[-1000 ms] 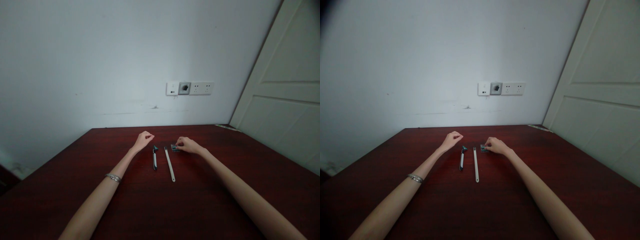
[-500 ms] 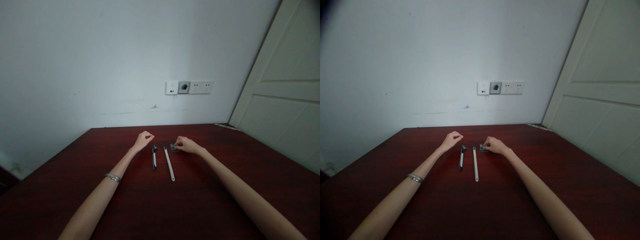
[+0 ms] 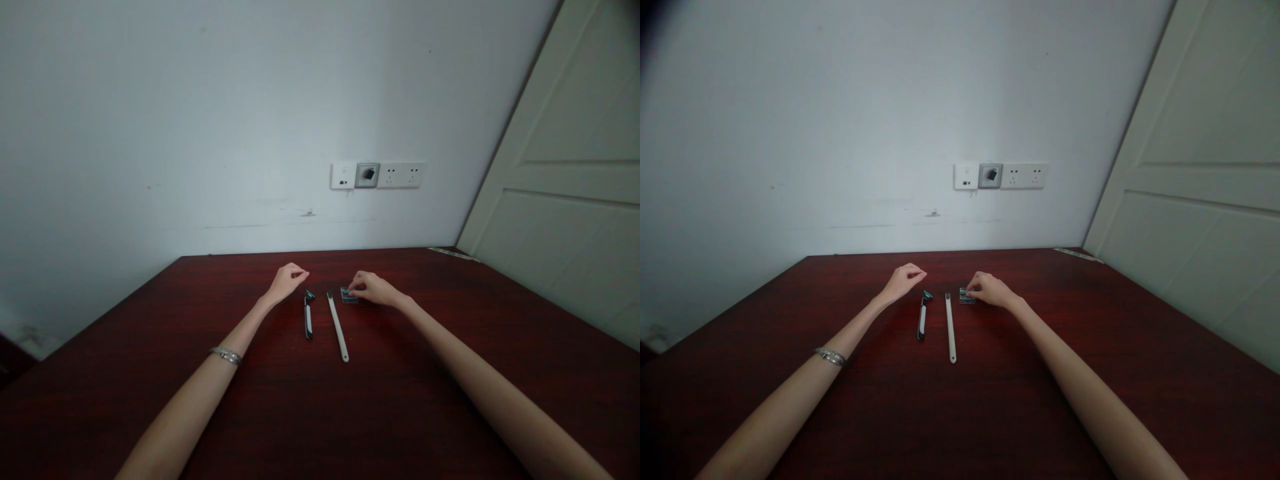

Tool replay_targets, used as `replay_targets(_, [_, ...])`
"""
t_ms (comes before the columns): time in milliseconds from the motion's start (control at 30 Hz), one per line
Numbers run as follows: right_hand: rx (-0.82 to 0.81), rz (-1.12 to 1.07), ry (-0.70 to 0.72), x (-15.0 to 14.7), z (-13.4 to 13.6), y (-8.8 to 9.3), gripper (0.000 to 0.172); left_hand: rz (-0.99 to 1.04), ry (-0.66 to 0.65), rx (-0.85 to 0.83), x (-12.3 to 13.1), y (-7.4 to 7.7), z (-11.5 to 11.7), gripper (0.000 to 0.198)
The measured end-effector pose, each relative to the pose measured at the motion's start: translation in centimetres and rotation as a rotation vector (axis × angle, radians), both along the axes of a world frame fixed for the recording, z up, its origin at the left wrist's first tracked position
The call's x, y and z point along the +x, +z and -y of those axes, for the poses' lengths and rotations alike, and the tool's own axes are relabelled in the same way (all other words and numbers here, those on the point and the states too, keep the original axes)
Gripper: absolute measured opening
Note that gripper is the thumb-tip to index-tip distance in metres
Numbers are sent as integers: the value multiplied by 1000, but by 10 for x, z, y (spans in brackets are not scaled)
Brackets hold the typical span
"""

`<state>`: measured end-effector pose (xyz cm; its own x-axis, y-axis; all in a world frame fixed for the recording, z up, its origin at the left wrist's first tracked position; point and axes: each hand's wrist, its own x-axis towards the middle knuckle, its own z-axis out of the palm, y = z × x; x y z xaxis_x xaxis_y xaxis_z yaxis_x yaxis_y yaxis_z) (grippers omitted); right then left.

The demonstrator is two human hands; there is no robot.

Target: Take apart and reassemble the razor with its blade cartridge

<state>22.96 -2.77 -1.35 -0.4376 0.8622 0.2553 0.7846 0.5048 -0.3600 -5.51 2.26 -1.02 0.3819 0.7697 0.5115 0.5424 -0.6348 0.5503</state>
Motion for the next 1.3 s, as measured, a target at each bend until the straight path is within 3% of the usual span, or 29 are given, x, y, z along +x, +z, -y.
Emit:
replay_targets(333, [8, -32, 5, 2, -5, -11, 23, -16, -5, 11, 2, 1, 1, 25])
replay_targets(533, [-10, -49, 11, 3, -4, -9, 29, -15, 0, 5, 1, -1, 1, 25])
replay_targets(633, [-24, -59, -7, 5, -3, -5, 40, -15, 0, 8, 1, -1, 0, 26])
replay_targets(767, [-62, -48, -9, 7, 0, -4, 71, -20, 3, 6, 1, 0, 1, 26])
replay_targets(867, [-104, -23, 0, 6, 2, -4, 82, -20, 9, -4, 0, 0, 2, 26])
replay_targets(1300, [-205, -100, 54, 4, 0, -1, 69, -23, 30, -14, 1, 2, 3, 26])
